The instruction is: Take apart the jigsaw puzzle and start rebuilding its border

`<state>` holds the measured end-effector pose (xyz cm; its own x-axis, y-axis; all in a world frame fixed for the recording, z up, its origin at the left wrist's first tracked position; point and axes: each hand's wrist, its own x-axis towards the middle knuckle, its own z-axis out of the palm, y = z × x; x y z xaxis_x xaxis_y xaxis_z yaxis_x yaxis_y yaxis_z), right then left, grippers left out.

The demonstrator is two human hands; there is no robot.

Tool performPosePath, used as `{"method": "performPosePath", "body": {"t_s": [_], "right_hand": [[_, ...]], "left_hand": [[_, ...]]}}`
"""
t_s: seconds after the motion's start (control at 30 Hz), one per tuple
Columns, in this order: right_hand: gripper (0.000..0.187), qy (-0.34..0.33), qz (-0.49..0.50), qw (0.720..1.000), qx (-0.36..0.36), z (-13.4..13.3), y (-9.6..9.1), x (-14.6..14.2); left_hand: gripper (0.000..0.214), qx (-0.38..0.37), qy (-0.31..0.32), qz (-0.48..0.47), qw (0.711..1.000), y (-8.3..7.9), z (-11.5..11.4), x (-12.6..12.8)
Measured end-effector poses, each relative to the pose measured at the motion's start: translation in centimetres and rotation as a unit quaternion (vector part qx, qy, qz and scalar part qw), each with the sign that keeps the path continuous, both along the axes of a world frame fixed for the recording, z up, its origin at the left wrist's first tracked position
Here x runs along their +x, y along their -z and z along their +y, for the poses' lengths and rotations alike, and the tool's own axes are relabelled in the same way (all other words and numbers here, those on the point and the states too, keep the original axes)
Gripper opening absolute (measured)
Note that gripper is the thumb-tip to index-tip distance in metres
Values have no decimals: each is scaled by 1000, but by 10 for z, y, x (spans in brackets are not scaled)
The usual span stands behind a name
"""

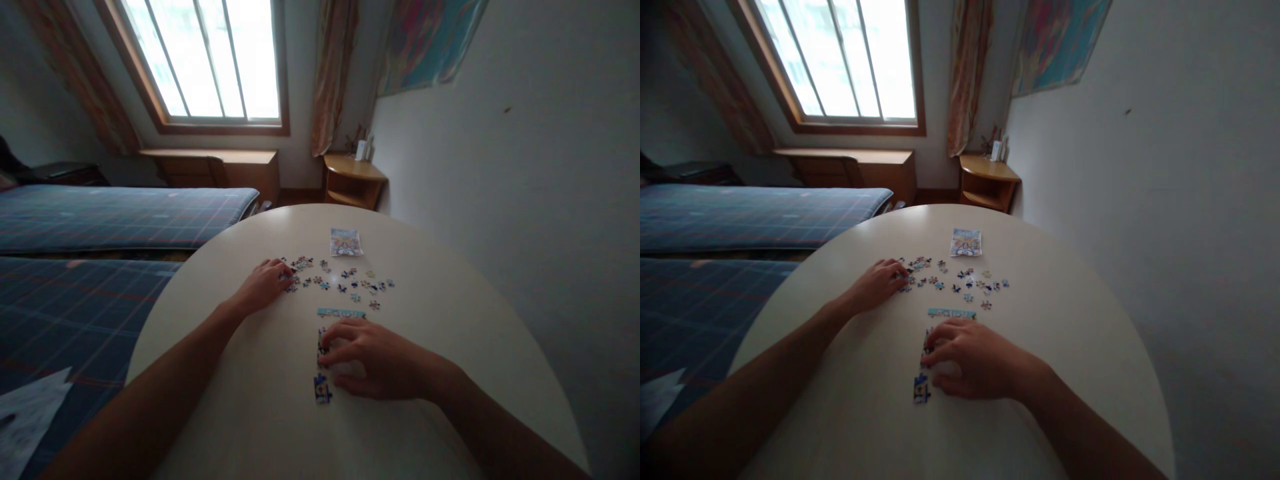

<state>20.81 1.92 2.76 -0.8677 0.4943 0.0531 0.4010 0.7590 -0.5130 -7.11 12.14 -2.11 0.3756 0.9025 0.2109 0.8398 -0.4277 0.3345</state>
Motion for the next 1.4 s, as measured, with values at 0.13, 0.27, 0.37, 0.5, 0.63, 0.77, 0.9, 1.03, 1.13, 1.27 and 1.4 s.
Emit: {"method": "performPosePath", "body": {"t_s": [0.13,0.27,0.37,0.5,0.63,0.77,0.9,1.03,1.13,1.27,1.4], "right_hand": [[27,0,-7,1000,-2,0,-1,0],[27,1,-13,1000,-3,0,-3,0],[28,3,-12,1000,-5,0,-2,0],[28,0,-9,1000,-4,1,-1,0],[26,-6,3,1000,-4,3,-2,1],[23,52,33,997,47,12,-5,14],[21,133,60,983,110,29,-4,38],[21,166,58,976,127,41,-3,54],[21,172,53,976,125,43,-2,57],[20,171,48,977,121,42,-1,55],[19,173,45,976,121,42,-2,53]], "left_hand": [[21,-3,-9,-12,1000,-1,1,1],[16,3,-18,-37,999,-2,2,0],[16,8,-51,-40,998,-4,2,-2],[18,14,-74,-42,996,-4,5,-8],[21,33,-83,-29,996,0,6,-9],[20,63,-66,-28,995,3,2,0],[18,60,-41,-23,997,0,-6,12],[17,43,-38,-22,998,-1,-9,17],[15,40,-18,-30,999,2,-6,18],[14,32,-8,-37,999,7,-5,20],[21,38,-24,-22,999,6,-7,21]]}}
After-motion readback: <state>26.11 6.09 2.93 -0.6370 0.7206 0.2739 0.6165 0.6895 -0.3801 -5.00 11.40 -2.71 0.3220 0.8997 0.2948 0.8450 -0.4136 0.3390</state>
